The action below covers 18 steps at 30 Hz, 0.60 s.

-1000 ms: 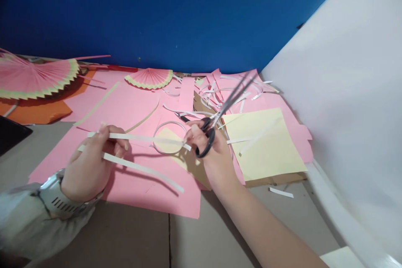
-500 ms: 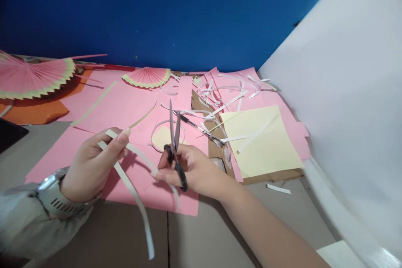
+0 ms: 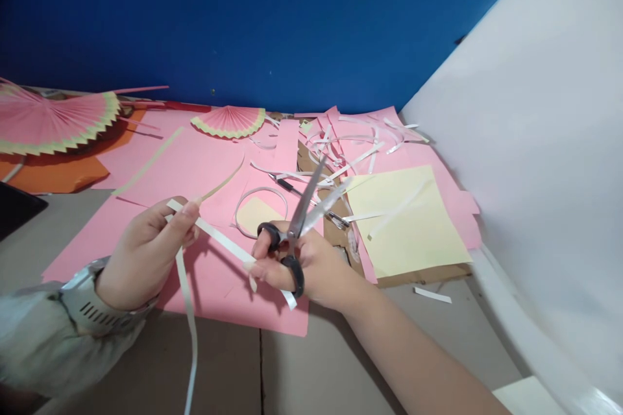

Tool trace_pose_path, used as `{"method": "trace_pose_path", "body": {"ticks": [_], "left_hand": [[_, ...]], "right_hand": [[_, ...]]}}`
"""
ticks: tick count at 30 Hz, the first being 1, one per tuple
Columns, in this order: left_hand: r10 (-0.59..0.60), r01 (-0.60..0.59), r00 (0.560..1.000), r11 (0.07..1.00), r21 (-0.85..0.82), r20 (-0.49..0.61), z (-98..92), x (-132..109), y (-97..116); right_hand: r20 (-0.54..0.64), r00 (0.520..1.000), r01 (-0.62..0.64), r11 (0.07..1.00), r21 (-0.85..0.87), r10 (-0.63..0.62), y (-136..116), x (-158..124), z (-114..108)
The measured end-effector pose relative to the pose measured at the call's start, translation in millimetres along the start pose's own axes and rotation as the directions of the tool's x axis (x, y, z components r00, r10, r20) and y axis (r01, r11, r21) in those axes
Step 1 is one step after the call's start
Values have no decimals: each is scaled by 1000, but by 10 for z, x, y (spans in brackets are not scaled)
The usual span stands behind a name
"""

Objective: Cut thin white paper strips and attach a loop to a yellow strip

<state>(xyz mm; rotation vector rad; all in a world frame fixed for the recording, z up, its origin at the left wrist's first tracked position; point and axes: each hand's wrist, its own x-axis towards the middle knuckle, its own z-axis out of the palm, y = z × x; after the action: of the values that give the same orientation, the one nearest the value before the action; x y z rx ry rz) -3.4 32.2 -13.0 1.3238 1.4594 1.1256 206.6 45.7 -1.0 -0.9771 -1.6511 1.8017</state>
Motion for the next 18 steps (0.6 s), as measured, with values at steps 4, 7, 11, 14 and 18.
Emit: {"method": "trace_pose_path", "body": {"ticks": [4, 7, 11, 14, 18], "left_hand": [[-30, 29, 1000, 998, -59, -10, 0, 25, -30], [-39, 32, 998, 990, -140, -45, 5, 46, -68], [-103, 52, 986, 938, -343, -131, 16, 109, -90], [-214, 101, 962, 856, -507, -170, 14, 172, -80], [-217, 101, 959, 860, -499, -180, 6, 173, -89]], "right_hand": [[24, 997, 73, 990, 118, -76, 29, 1, -48], [4, 987, 158, 960, 231, -163, 29, 33, -68], [-101, 959, 283, 916, 285, -265, 36, 83, -91], [-168, 951, 300, 908, 293, -260, 10, 107, -142], [-258, 923, 344, 910, 230, -284, -53, 124, -263]]}}
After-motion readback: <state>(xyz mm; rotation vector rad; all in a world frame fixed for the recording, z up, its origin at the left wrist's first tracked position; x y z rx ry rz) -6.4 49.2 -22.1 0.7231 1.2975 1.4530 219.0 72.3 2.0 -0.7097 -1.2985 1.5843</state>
